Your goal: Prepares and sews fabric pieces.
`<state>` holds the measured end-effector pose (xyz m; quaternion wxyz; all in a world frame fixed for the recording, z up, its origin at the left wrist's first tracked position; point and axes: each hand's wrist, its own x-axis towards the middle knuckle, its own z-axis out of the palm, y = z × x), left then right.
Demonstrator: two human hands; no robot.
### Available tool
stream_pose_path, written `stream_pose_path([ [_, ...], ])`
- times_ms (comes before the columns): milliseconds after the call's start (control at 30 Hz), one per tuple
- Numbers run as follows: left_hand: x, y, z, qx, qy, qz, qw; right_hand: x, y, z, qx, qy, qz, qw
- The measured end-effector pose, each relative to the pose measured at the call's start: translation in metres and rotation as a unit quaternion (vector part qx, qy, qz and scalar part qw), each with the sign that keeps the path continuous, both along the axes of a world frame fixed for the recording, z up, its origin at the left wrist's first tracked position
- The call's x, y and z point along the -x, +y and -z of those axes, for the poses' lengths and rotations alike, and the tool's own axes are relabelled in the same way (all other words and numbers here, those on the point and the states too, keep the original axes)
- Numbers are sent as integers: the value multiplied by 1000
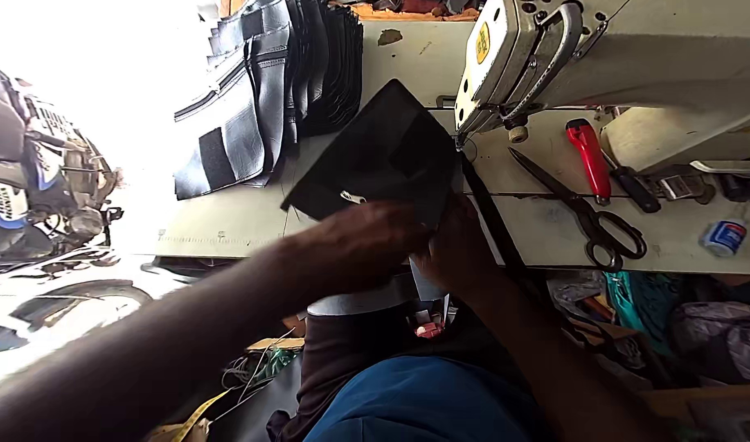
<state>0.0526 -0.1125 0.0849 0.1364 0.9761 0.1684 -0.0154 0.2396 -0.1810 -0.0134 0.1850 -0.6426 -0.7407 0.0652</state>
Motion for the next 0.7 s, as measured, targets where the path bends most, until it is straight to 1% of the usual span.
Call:
stream_pose_path([
  [33,-9,-7,10,9,-1,0,1000,-1,-12,1,5,0,-6,1000],
  [100,-19,-14,25,29,-48,-12,998,-6,-41,4,-21,50,5,999],
  [167,-24,-20,35,47,-75,-39,995,-9,-77,6,-78,142,34,986],
  [233,-27,-30,51,32,-73,-63,995,-10,-110,10,-94,238,65,965],
  [300,-27,-39,69,-25,-93,-73,993,-9,-131,21,-43,305,112,945],
  [333,-25,-42,74,-48,-98,-76,991,-9,-136,29,6,315,146,938],
  [400,-21,-43,81,-55,-96,-74,991,-13,-136,46,112,335,191,916],
  [433,-18,-43,83,-53,-91,-64,992,-15,-134,52,142,345,188,908],
  [467,-14,-42,84,-56,-85,-50,994,-16,-131,56,152,360,173,904],
  [533,-6,-42,84,-61,-78,-31,995,-15,-126,56,144,412,142,889],
  [567,-3,-42,82,-58,-79,-29,995,-13,-125,52,147,459,132,866],
  [600,-2,-42,80,-53,-80,-32,995,-12,-124,46,156,531,114,825],
  [633,-1,-43,77,-48,-78,-37,995,-11,-125,39,167,632,88,752],
  [667,-2,-44,74,-43,-75,-41,995,-13,-126,33,192,726,59,658],
  [700,-3,-44,73,-40,-79,-45,995,-16,-127,29,227,796,36,560],
])
